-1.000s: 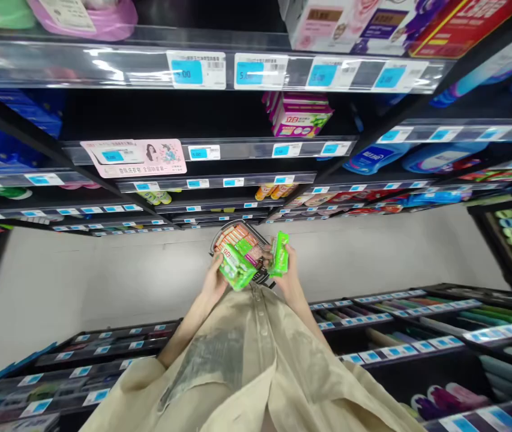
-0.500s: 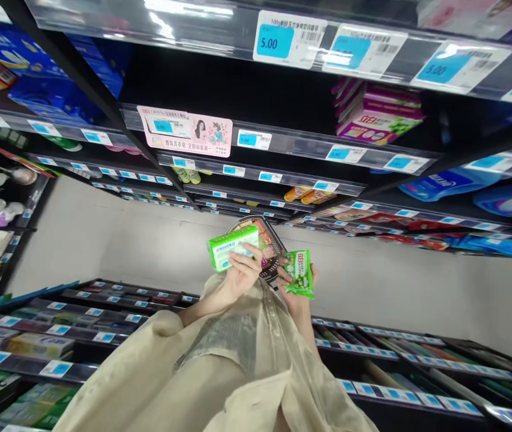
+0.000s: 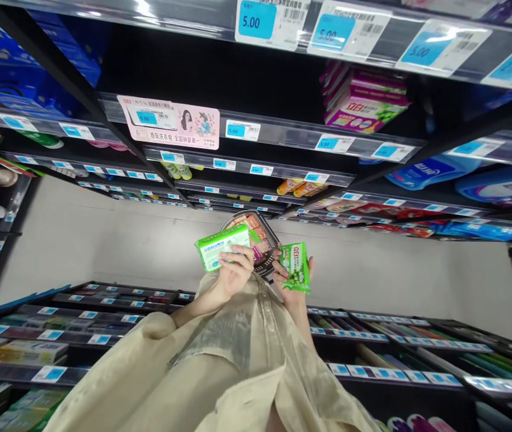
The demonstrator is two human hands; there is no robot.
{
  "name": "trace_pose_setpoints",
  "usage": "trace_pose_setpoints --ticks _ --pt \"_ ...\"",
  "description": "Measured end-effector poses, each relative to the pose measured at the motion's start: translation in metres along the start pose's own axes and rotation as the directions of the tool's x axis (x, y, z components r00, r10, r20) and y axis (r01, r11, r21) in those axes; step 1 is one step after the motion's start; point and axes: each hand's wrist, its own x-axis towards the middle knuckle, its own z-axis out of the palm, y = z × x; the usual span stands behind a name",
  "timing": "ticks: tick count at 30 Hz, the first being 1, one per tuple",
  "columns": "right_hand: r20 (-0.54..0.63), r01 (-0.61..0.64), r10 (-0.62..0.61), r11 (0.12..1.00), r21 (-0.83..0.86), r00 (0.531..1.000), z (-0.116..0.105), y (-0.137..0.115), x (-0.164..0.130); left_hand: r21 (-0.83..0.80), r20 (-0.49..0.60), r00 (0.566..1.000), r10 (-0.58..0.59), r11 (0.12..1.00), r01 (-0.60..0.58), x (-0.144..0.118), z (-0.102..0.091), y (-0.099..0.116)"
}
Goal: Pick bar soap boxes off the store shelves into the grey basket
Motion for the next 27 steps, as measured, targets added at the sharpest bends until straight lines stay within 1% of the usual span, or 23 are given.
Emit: trace_pose_setpoints --ticks 2,5,7,9,12,15,17,20,23,25,27 --pt "0.001 0.008 -0.008 1.000 -0.019 1.000 0.000 0.001 -0.002 0.152 -0.040 0.998 0.053 0.987 -0.046 0.000 -0.002 0.000" --pt "0.012 0.013 -0.012 0.999 -0.046 1.000 0.000 0.003 -0.004 0.351 -0.074 0.988 0.132 0.931 -0.098 0.001 -0.003 0.001" --pt "0.015 0.026 -0.025 0.998 -0.057 1.000 0.001 0.004 -0.007 0.429 -0.064 0.985 0.158 0.896 -0.116 0.000 -0.003 0.002" --pt "0.004 0.053 -0.052 0.996 -0.072 0.999 0.003 0.006 -0.010 0.475 -0.044 0.988 0.150 0.873 -0.111 -0.002 -0.002 0.002" --pt "-0.034 0.084 -0.087 0.992 -0.097 0.996 0.006 0.005 -0.013 0.507 -0.013 0.997 0.078 0.860 -0.061 -0.003 0.000 0.005" --pt "-0.042 0.104 -0.110 0.986 -0.129 0.993 0.010 0.000 -0.015 0.482 0.009 1.000 -0.009 0.876 0.004 -0.001 -0.005 0.012" --pt "-0.043 0.104 -0.112 0.981 -0.165 0.993 0.014 -0.003 -0.017 0.475 -0.006 0.998 -0.067 0.878 0.062 0.003 -0.012 0.018" --pt "-0.014 0.086 -0.091 0.972 -0.220 0.996 0.019 -0.004 -0.020 0.511 -0.058 0.989 -0.139 0.847 0.149 0.010 -0.028 0.029" --pt "0.036 0.061 -0.053 0.947 -0.314 0.998 0.019 -0.001 -0.023 0.507 -0.091 0.981 -0.169 0.841 0.192 0.019 -0.044 0.039" --pt "0.006 0.057 -0.060 0.913 -0.405 0.998 0.017 0.002 -0.026 0.502 -0.093 0.980 -0.175 0.842 0.198 0.022 -0.052 0.045" --pt "-0.073 0.078 -0.130 0.866 -0.495 0.989 0.016 0.005 -0.030 0.532 -0.084 0.980 -0.180 0.824 0.197 0.022 -0.057 0.050"
